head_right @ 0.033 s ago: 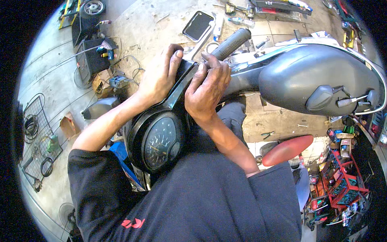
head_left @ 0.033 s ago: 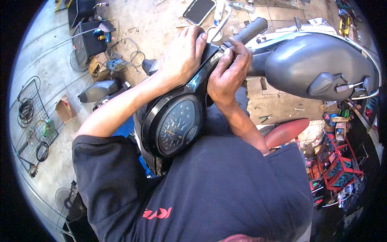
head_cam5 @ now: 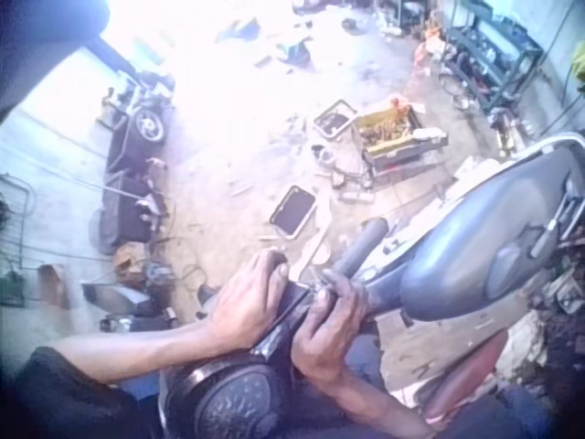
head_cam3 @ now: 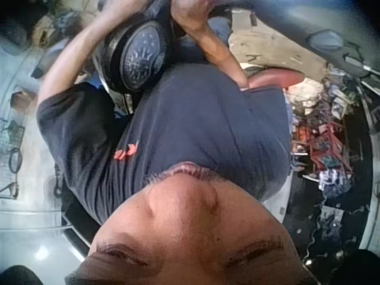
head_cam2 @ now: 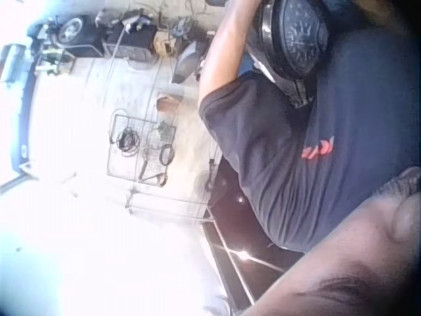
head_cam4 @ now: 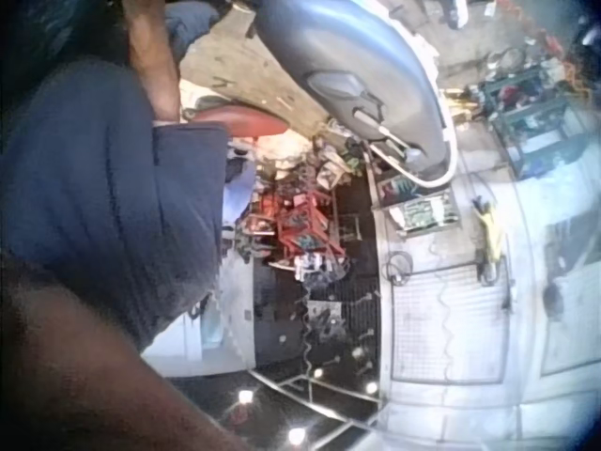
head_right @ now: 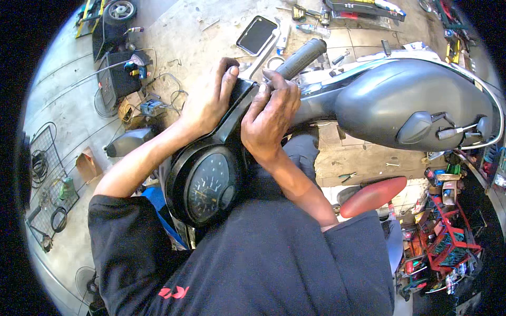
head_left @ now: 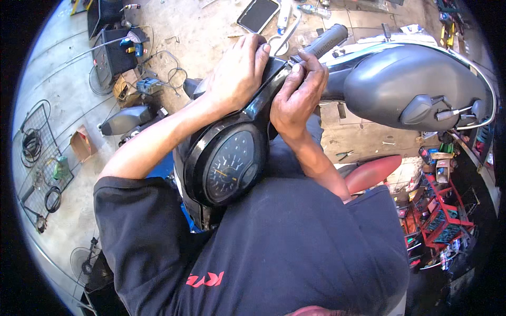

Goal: The person unscrews and removes the speedometer and dashboard components from a motorcycle using a screwdriver. They handle the plastic casing, disconnect internal parts, and set the dashboard back into position.

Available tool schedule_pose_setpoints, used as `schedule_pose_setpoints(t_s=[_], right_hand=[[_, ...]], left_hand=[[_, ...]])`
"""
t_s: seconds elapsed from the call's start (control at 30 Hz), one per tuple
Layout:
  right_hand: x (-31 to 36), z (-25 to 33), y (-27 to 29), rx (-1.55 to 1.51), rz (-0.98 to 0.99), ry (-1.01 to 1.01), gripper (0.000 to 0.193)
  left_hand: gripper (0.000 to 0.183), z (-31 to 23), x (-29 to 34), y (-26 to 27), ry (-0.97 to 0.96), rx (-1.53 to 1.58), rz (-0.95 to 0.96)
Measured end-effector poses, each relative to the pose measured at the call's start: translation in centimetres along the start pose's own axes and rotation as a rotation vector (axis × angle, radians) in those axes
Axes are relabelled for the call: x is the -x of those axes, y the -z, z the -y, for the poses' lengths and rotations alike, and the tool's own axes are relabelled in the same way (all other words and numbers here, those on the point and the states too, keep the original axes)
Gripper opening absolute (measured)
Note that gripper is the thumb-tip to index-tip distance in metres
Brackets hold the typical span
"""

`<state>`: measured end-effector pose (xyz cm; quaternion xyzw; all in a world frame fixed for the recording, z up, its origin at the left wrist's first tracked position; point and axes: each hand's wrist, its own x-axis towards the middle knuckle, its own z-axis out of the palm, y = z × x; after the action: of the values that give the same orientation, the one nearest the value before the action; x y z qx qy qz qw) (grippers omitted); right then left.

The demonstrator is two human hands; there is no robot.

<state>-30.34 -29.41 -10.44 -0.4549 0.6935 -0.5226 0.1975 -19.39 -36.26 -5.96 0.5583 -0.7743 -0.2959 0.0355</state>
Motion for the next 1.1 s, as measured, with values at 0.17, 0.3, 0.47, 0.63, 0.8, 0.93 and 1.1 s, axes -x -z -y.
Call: schedule_pose_setpoints(t_s=[0.17,0.3,0.47,0.63,0.8,0.93,1.1], right_hand=[[-0.4,-0.1,0.2,0.011,-0.002,-0.024,0.027],[-0.1,-0.1,0.2,-0.049,-0.019,-0.038,0.025],[0.2,-1.1,0.1,-0.159,-0.038,-0.020,0.014],[0.1,-1.3,0.2,-0.231,-0.038,0.053,0.008],[-0.3,-1.0,0.4,-0.167,-0.043,0.047,0.011],[-1.0,-0.7,0.3,-0.032,0.023,0.096,0.015],[-1.2,-0.6,0.1,-0.036,0.021,0.138,0.024]], left_hand=[[0.037,0.0,-0.6,0.2,0.083,0.212,0.024],[0.039,1.0,-0.9,0.2,0.150,0.057,0.077],[0.037,-1.6,-0.8,0.6,0.093,-0.095,0.134],[0.036,0.1,-1.3,0.2,-0.263,-0.326,0.128],[0.034,-1.3,-1.5,0.6,-0.024,-0.143,0.209],[0.034,-1.2,-1.1,0.5,0.078,-0.059,0.190],[0.044,0.0,-0.5,-0.4,0.190,0.016,-0.007]])
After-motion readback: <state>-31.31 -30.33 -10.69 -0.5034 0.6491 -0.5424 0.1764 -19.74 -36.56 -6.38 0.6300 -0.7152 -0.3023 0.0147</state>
